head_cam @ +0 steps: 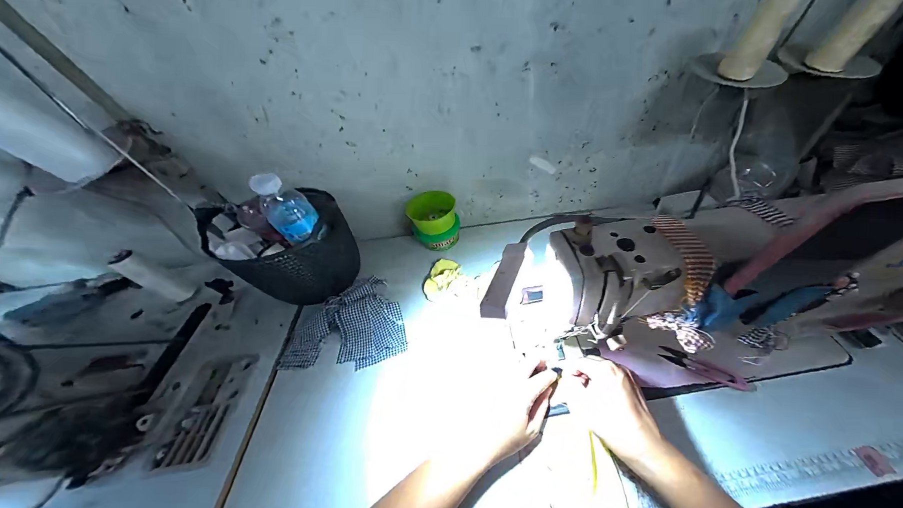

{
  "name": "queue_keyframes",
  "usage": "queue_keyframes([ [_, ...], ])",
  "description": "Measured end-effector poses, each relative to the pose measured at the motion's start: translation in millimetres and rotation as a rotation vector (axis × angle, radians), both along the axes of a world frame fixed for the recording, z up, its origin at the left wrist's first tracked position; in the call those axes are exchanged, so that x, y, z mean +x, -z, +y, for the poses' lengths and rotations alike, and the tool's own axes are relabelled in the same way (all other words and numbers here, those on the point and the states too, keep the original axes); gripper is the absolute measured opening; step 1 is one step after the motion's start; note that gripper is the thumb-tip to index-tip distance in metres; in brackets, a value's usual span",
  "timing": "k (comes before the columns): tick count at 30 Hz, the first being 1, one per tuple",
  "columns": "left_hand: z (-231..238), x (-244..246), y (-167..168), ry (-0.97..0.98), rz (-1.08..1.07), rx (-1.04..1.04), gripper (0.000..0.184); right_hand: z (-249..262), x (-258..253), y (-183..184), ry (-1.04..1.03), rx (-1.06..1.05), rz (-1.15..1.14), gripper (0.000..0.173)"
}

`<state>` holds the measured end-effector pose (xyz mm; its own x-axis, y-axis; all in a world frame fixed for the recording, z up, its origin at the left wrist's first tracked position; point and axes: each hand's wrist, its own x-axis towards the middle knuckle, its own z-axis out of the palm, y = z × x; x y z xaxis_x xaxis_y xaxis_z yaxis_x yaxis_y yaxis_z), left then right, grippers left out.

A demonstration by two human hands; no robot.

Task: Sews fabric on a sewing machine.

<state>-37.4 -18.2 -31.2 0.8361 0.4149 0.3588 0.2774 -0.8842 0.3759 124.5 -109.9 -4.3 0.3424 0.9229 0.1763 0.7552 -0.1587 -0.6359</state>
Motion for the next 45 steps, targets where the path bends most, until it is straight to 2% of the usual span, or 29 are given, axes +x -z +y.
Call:
queue_keyframes([
  [5, -2.0, 1.6, -4.8, -0.013, 0.085, 0.121, 0.028, -20.1, 7.6, 17.1, -0.035, 0.104, -0.181, 0.026],
  [9, -3.1, 3.4, -1.2, -0.008, 0.049, 0.120, 0.026, -35.3, 17.4, 36.0, -0.058, 0.177, -0.276, 0.033],
  [16, -10.5, 13.2, 6.2, -0.081, -0.045, 0.135, 0.034, -28.7, 24.2, 38.3, -0.071, 0.262, -0.119, 0.029],
  [23, -12.3, 13.6, 8.4, -0.183, -0.032, 0.168, 0.041, -14.7, 24.4, 40.2, -0.149, 0.248, -0.117, 0.028],
  [29, -14.9, 12.5, 9.3, -0.235, -0.027, 0.192, 0.042, -12.8, 20.0, 45.9, -0.047, 0.363, -0.046, 0.027],
  [34, -15.9, 14.4, 7.4, -0.262, -0.007, 0.172, 0.046, -11.8, 15.3, 42.9, -0.065, 0.257, -0.142, 0.034],
  [39, -17.8, 16.4, 8.4, -0.261, -0.029, 0.187, 0.049, -9.7, 19.4, 39.3, -0.115, 0.198, 0.070, 0.032],
  [45, -18.7, 17.1, 7.3, -0.261, -0.031, 0.205, 0.044, -7.9, 15.8, 45.2, -0.070, 0.340, 0.023, 0.023],
])
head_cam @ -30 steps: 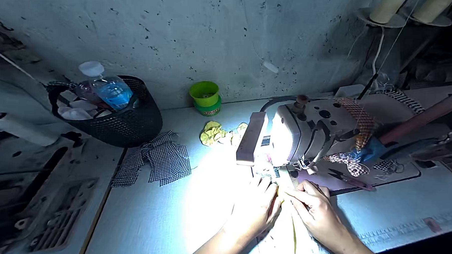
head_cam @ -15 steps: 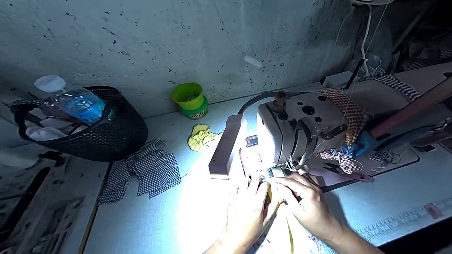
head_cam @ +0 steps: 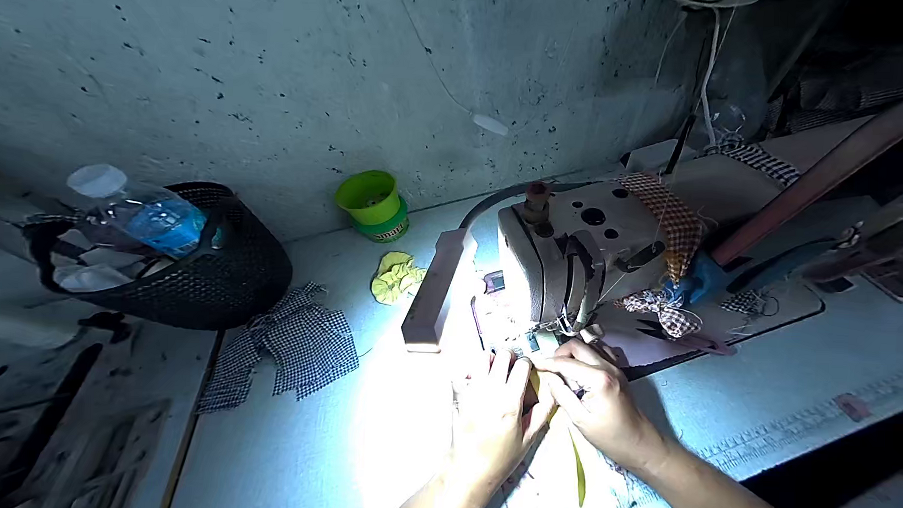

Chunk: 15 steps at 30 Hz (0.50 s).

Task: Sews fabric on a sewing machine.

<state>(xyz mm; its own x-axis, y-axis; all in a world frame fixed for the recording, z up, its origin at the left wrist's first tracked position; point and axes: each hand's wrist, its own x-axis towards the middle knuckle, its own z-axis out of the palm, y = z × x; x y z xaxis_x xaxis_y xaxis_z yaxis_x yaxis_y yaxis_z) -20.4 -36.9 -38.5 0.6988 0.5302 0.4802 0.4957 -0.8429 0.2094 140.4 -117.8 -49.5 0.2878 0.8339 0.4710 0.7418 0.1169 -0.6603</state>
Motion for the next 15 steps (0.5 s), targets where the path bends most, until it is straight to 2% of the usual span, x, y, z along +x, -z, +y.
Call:
queue_keyframes([
  [3, 3.7, -0.4, -0.3, 0.020, 0.010, -0.024, 0.044, 0.9, -0.3, -4.5, 0.029, -0.058, 0.054, 0.016],
  [8, 4.4, -3.8, 1.7, 0.077, -0.036, -0.038, 0.061, 2.5, 0.7, -8.2, 0.022, -0.060, 0.123, 0.013],
  [12, 5.9, -5.1, 4.4, 0.216, -0.090, -0.055, 0.042, 3.4, 2.1, -5.1, 0.010, -0.050, 0.115, 0.016],
  [15, 7.0, -4.2, 6.7, 0.210, -0.086, -0.035, 0.033, 3.5, 4.3, -3.2, -0.002, -0.032, 0.123, 0.018],
])
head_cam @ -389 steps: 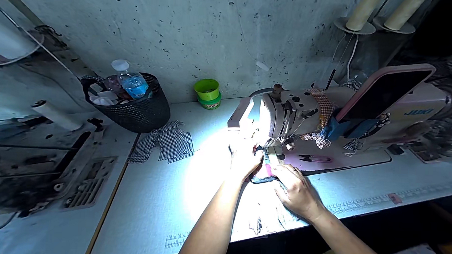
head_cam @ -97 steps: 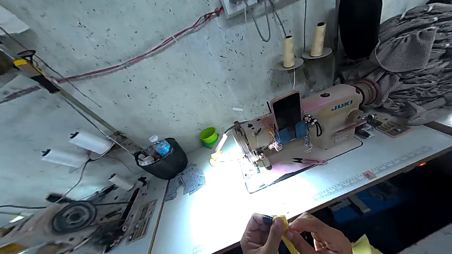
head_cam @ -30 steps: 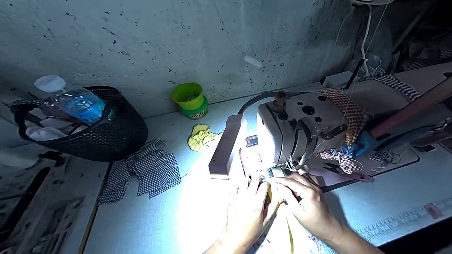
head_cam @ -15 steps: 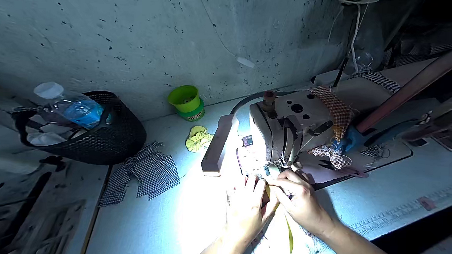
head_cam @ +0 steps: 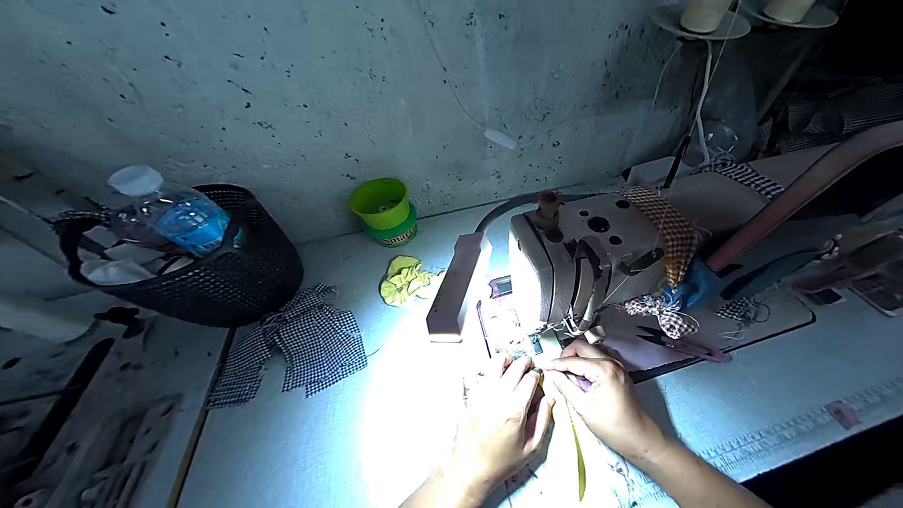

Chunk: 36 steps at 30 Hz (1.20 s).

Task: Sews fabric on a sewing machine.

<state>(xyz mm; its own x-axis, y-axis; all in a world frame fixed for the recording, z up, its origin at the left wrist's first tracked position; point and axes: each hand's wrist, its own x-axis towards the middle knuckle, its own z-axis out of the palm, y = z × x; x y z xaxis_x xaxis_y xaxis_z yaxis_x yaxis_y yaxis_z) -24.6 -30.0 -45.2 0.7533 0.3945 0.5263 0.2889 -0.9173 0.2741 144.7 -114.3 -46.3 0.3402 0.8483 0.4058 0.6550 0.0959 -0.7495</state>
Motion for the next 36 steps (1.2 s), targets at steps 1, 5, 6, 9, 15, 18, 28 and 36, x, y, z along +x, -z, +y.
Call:
queue_keyframes([
  [1, 0.5, -0.2, 0.3, -0.011, 0.002, 0.003, 0.032, 0.0, 0.2, -0.1, 0.001, 0.024, 0.009, 0.018],
  [5, 1.5, -0.3, 0.9, -0.035, 0.010, 0.014, 0.031, -0.4, -2.9, 2.2, 0.016, 0.028, -0.044, 0.021],
  [6, 1.4, -0.1, 0.8, -0.044, 0.017, 0.021, 0.031, -0.4, -3.4, 3.0, 0.019, 0.023, -0.062, 0.021],
  [9, 0.9, 0.4, 0.1, -0.041, 0.008, 0.027, 0.033, -0.2, -4.1, 3.8, 0.027, 0.007, -0.084, 0.023],
  [15, -4.3, 1.6, -1.9, 0.001, -0.010, 0.046, 0.033, -0.3, -1.9, 4.7, 0.022, 0.023, -0.081, 0.023],
  [18, -2.9, 0.9, -2.4, -0.007, 0.017, 0.039, 0.032, -1.2, -1.1, 1.3, 0.027, 0.084, 0.008, 0.023],
  [28, -2.6, 2.5, -3.4, -0.007, 0.026, 0.029, 0.035, -3.8, -3.4, -0.2, 0.059, 0.068, -0.041, 0.013],
  [36, -1.0, -2.3, -4.3, 0.058, 0.042, -0.012, 0.039, -9.6, -3.5, 4.2, -0.018, 0.077, -0.050, 0.008],
])
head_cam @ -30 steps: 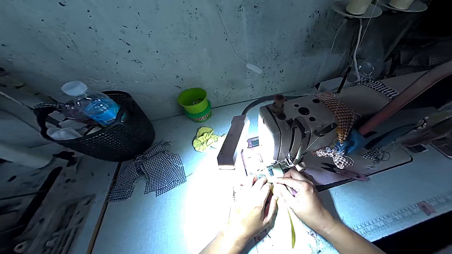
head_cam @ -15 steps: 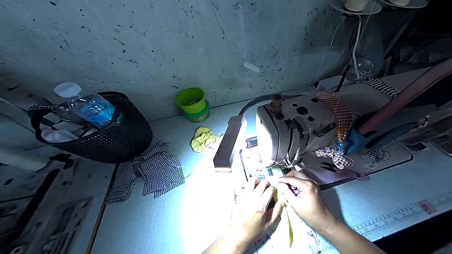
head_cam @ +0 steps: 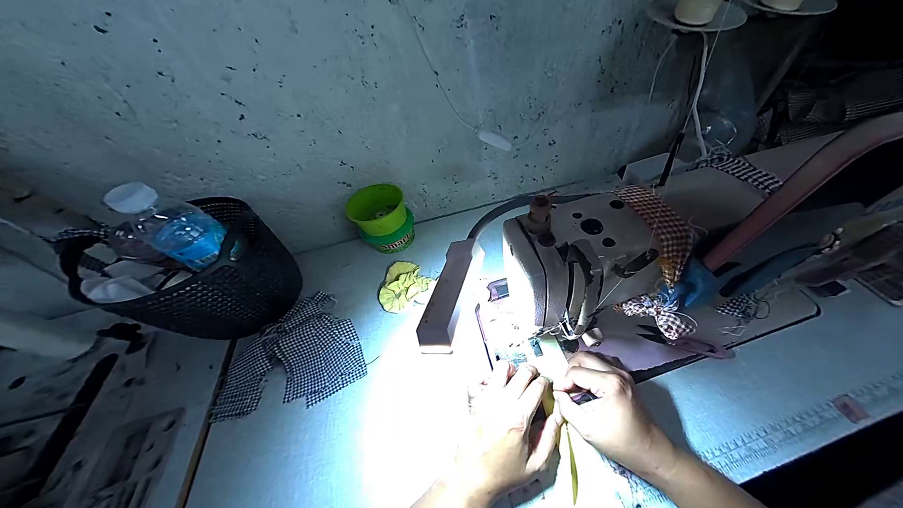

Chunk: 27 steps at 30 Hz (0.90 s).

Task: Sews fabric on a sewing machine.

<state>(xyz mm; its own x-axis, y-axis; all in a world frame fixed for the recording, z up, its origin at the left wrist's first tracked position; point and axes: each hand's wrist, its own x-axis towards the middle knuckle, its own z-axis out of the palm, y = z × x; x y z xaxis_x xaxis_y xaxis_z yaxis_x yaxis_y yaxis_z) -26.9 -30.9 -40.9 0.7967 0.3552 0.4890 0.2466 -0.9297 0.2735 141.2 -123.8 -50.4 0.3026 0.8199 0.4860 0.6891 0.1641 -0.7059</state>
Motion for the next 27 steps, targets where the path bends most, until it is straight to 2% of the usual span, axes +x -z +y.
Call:
queue_keyframes([
  [6, 1.8, -0.7, -0.6, 0.013, 0.003, -0.017, 0.039, 1.7, 1.4, -1.4, 0.010, 0.058, 0.065, 0.012],
  [12, 1.2, -0.5, -0.8, -0.006, 0.023, -0.011, 0.042, 3.4, -2.9, -2.8, 0.016, -0.073, -0.013, 0.033],
  [17, 0.9, -2.1, 2.4, -0.003, 0.017, -0.087, 0.047, 2.8, -4.0, -4.5, 0.022, -0.093, -0.028, 0.031],
  [27, 5.1, -2.8, 6.1, -0.028, 0.020, -0.066, 0.049, 2.9, -6.0, -2.7, 0.069, -0.057, -0.068, 0.032],
])
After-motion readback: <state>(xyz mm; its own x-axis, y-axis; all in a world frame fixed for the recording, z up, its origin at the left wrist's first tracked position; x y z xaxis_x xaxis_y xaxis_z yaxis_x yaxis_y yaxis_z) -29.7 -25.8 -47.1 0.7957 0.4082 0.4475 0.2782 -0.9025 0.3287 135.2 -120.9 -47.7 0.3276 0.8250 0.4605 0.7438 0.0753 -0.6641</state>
